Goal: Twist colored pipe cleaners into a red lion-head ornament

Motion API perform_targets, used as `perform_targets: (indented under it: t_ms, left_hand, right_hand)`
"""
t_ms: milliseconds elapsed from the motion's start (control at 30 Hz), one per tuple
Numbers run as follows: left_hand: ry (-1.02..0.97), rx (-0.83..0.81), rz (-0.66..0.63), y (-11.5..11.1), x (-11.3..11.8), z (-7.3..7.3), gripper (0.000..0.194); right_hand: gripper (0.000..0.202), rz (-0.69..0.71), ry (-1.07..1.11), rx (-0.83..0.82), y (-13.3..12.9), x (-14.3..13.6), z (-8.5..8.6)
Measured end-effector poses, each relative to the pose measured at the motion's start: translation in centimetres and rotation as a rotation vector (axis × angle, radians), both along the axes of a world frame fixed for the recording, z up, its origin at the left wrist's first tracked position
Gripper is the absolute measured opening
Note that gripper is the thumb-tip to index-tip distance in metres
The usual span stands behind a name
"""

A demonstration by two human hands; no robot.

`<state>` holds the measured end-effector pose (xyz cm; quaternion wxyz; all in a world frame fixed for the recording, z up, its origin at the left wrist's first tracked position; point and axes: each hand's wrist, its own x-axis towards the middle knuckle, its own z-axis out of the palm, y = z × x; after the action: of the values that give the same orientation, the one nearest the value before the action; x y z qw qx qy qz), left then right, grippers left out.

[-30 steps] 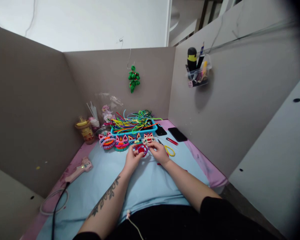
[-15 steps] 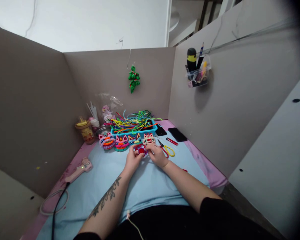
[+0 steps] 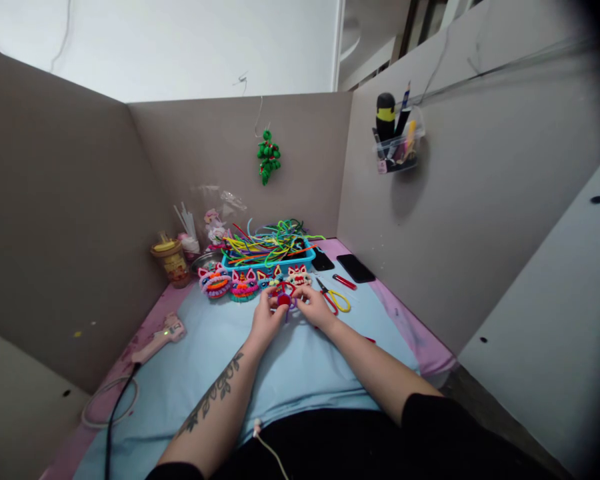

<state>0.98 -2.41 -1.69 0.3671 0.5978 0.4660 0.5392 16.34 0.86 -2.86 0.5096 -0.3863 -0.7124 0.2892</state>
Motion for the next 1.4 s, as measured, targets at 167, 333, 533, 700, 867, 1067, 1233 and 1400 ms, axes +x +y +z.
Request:
perform_targets:
  t_ms: [167, 333, 533, 700, 867, 1067, 1233, 1400]
  left_hand:
    - [-0.107, -0.038, -0.011, 0.1, 0.1, 0.2, 0.049]
    - [-0.31, -0.156, -0.001, 0.5, -0.1, 0.1, 0.053]
    - [-0.542, -0.323, 0.025, 0.9, -0.7, 0.1, 0.065]
    - [-0.619, -0.352, -0.005, 0.9, -0.5, -0.1, 0.066]
    - [-0.61, -0.327, 0.011, 1.1, -0.5, -0.3, 0.067]
    - [-0.582, -0.292, 0.023, 1.2, -0.7, -0.6, 0.066]
    - [-0.539, -0.312, 0.023, 0.9, -0.7, -0.2, 0.068]
    - [-0.459, -0.33, 0.013, 0.6, -0.4, 0.1, 0.067]
  right_hand:
    - [0.005, -0.03, -0.017, 0.077, 0.1, 0.0, 0.4]
    - [0.027, -0.082, -0.049, 0.153, -0.5, 0.0, 0.5]
    - [0.031, 0.004, -0.364, 0.498, -1.5, -0.4, 0.1]
    - [0.019, 0.051, -0.485, 0.595, -1.7, -1.0, -0.2]
    - [0.018, 0.08, -0.467, 0.705, -2.0, -1.2, -0.2]
    - [0.02, 0.198, -0.611, 0.89, -3.4, -1.9, 0.5]
    - [0.031, 0.248, -0.307, 0.657, -3.4, -1.5, 0.8]
    - [0.02, -0.081, -0.115, 0.444, -1.9, -0.5, 0.5]
